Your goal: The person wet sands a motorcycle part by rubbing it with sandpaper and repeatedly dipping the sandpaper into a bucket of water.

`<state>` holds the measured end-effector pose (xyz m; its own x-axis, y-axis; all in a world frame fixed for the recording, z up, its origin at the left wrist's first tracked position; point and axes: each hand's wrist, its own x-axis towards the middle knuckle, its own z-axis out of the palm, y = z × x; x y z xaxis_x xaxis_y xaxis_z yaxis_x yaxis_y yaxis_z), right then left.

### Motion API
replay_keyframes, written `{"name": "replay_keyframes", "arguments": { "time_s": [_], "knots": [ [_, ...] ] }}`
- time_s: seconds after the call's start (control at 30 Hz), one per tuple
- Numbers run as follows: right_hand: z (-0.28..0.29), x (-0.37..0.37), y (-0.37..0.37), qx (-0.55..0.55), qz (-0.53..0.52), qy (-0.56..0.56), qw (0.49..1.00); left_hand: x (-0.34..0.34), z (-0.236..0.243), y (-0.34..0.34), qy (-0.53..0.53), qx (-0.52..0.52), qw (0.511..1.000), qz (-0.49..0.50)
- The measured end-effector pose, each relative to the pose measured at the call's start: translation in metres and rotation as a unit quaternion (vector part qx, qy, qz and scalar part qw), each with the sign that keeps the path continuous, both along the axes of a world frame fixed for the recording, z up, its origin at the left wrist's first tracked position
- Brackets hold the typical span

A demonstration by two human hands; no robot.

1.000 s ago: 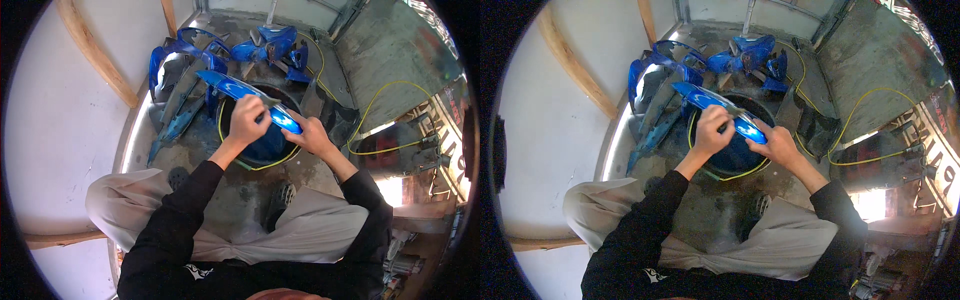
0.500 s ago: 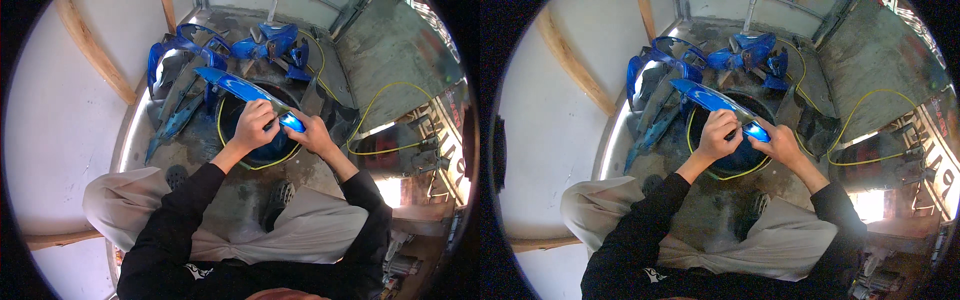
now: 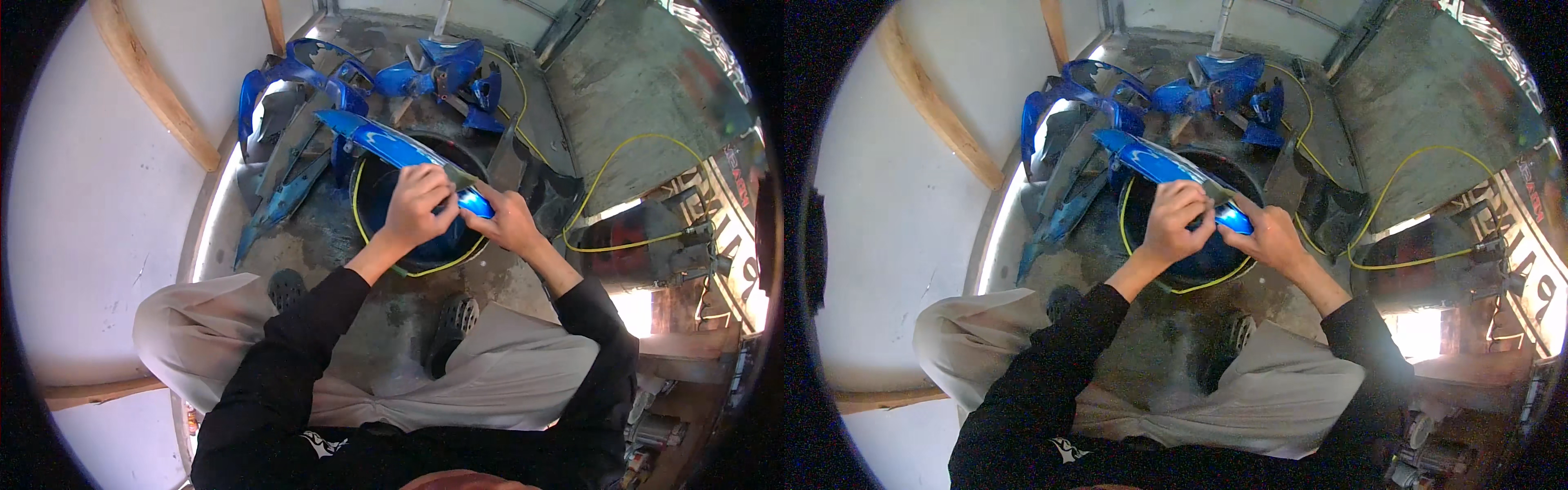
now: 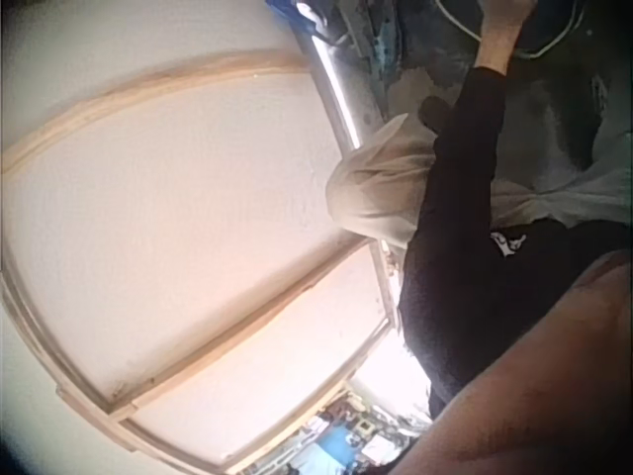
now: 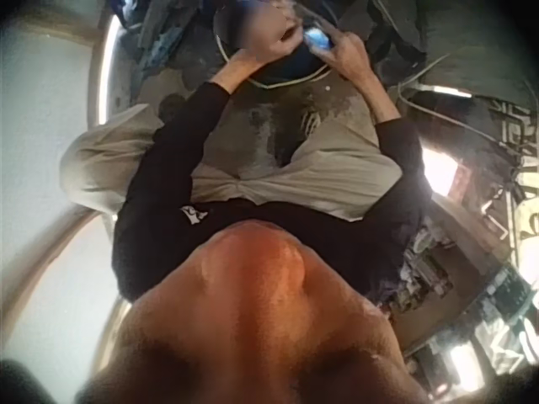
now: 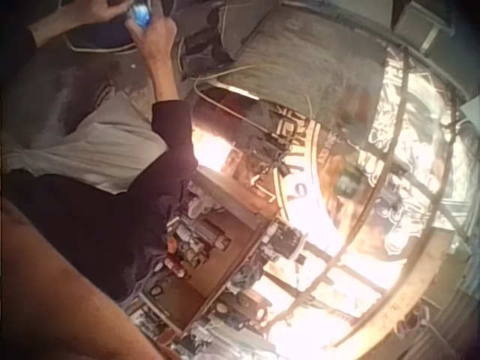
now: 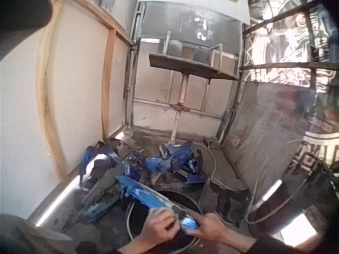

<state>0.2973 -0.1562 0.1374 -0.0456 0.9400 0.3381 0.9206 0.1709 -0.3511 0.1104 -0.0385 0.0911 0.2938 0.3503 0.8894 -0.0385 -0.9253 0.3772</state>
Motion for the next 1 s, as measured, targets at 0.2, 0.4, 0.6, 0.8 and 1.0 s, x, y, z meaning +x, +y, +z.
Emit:
{"name": "replay_keyframes", "arguments": {
  "time_s": [0.2,0.4,0.6,0.8,1.0],
  "knots": [
    [0.009,-0.013,0.004,-0.016,0.001,0.002,1.000,-0.042,-0.026,0.086,0.030,-0.026,0.953,0.300],
    [0.005,-0.007,-0.001,-0.044,-0.025,0.012,0.999,-0.013,-0.016,0.027,0.016,-0.061,0.989,0.133],
    [0.007,-0.007,0.000,-0.037,-0.016,0.004,0.999,-0.014,-0.009,0.007,0.018,0.019,0.996,0.088],
    [0.014,-0.018,0.010,-0.031,0.007,0.017,0.999,-0.054,-0.039,0.106,0.045,-0.053,0.948,0.311],
    [0.005,0.001,0.003,-0.039,-0.019,-0.021,0.999,-0.002,-0.009,-0.011,-0.020,-0.042,0.996,0.075]
  ]
}}
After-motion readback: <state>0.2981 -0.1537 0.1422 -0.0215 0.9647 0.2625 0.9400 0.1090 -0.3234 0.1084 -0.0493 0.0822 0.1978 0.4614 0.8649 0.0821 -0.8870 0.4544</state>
